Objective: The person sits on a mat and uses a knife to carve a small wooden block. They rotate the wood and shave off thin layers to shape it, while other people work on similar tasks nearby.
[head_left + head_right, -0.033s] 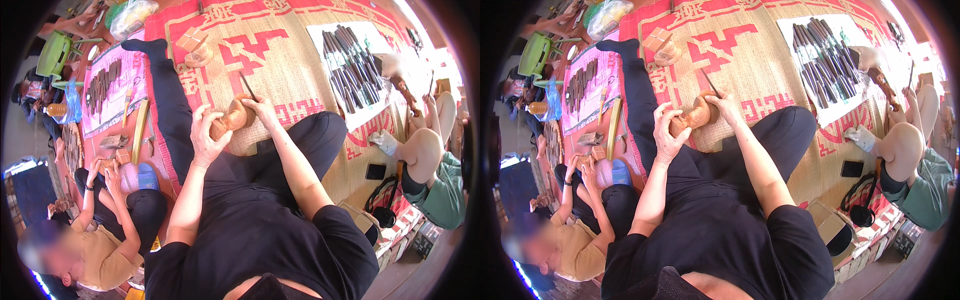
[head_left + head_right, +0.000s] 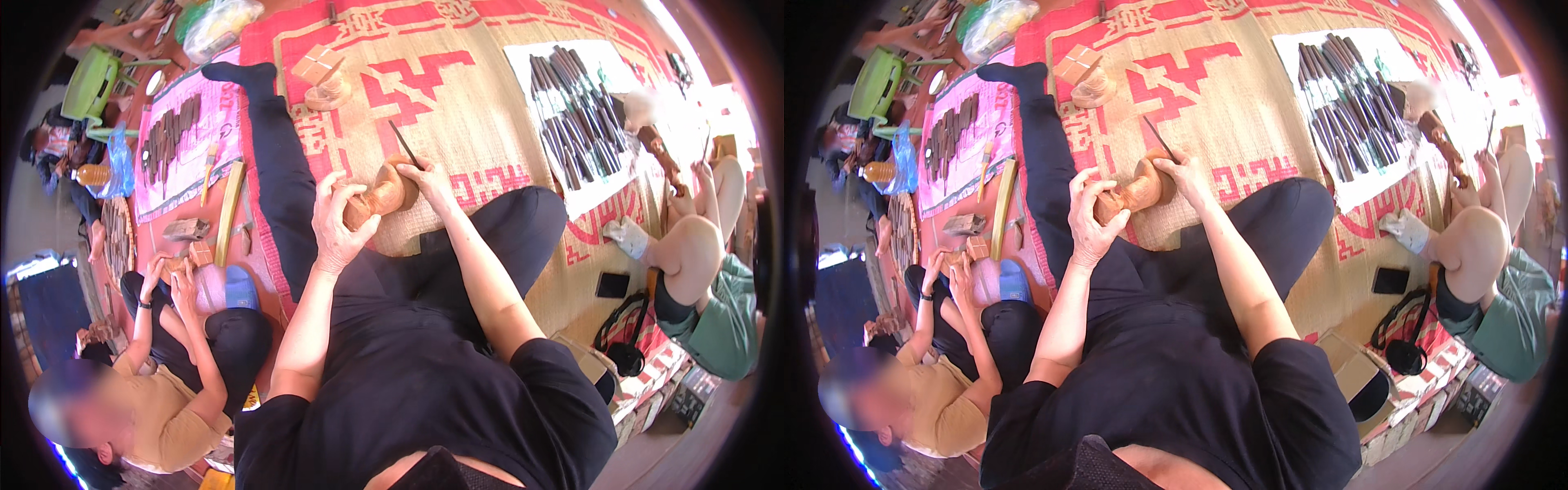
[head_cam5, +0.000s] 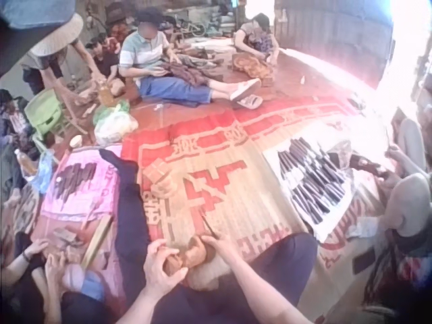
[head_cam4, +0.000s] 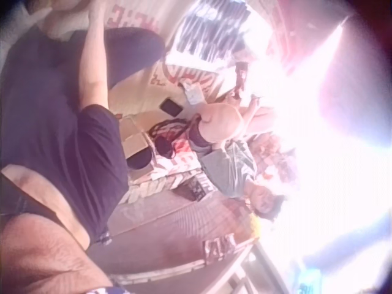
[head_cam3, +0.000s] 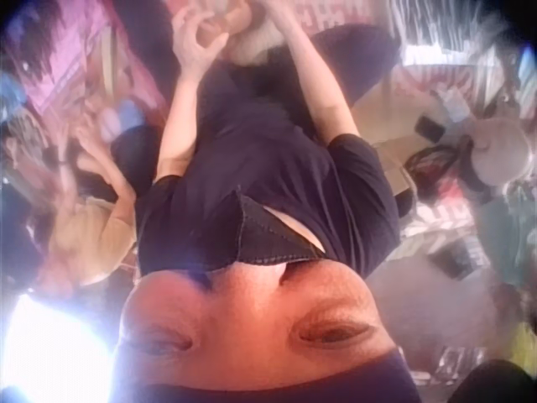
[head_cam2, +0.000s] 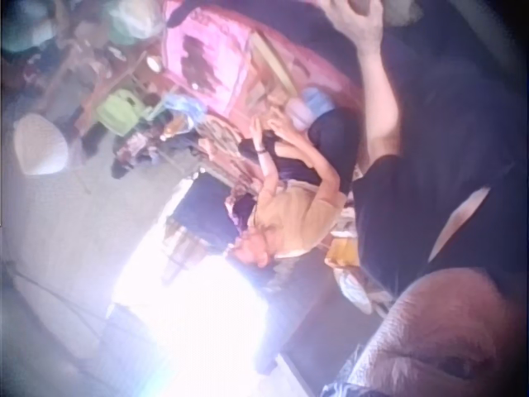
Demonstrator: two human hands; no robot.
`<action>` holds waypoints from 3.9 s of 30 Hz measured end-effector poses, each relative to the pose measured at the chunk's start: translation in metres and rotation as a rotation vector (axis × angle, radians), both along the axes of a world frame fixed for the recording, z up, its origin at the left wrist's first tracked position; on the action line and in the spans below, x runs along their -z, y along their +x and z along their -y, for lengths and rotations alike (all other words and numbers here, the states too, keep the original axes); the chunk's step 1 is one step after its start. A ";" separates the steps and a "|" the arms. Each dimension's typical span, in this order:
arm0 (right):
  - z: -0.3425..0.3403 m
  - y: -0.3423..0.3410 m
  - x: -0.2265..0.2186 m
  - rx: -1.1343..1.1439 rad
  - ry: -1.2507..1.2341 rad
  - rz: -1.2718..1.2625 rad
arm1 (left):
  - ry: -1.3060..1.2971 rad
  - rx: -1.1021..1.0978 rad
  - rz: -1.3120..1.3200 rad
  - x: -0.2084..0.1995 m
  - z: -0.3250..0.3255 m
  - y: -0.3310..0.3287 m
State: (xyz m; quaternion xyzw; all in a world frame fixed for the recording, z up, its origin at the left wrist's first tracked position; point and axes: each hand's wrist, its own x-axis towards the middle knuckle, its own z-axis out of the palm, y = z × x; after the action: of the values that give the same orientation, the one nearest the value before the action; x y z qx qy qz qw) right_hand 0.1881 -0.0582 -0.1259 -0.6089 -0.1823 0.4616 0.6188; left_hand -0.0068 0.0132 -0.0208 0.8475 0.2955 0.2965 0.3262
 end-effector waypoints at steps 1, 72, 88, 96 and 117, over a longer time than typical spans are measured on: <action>-0.001 -0.002 -0.003 -0.008 0.002 0.053 | 0.011 0.002 0.000 -0.001 -0.003 -0.002; 0.037 0.045 0.053 0.386 -0.118 -0.169 | 0.189 0.073 0.087 -0.034 -0.001 0.015; 0.028 0.068 0.073 0.490 0.073 -0.339 | -1.033 -0.088 -0.526 0.130 0.064 -0.288; 0.027 0.063 0.072 0.514 0.070 -0.399 | -1.116 -0.085 -0.189 0.153 0.074 -0.304; 0.032 0.060 0.069 0.466 0.070 -0.384 | -0.470 0.299 -0.786 0.149 0.036 -0.280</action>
State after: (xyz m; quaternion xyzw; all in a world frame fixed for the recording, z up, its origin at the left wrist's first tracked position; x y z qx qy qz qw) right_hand 0.2485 -0.0906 -0.1944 -0.5141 0.0667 0.4072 0.7519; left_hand -0.2865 -0.0223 -0.1696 0.8319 0.3304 -0.1713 0.4116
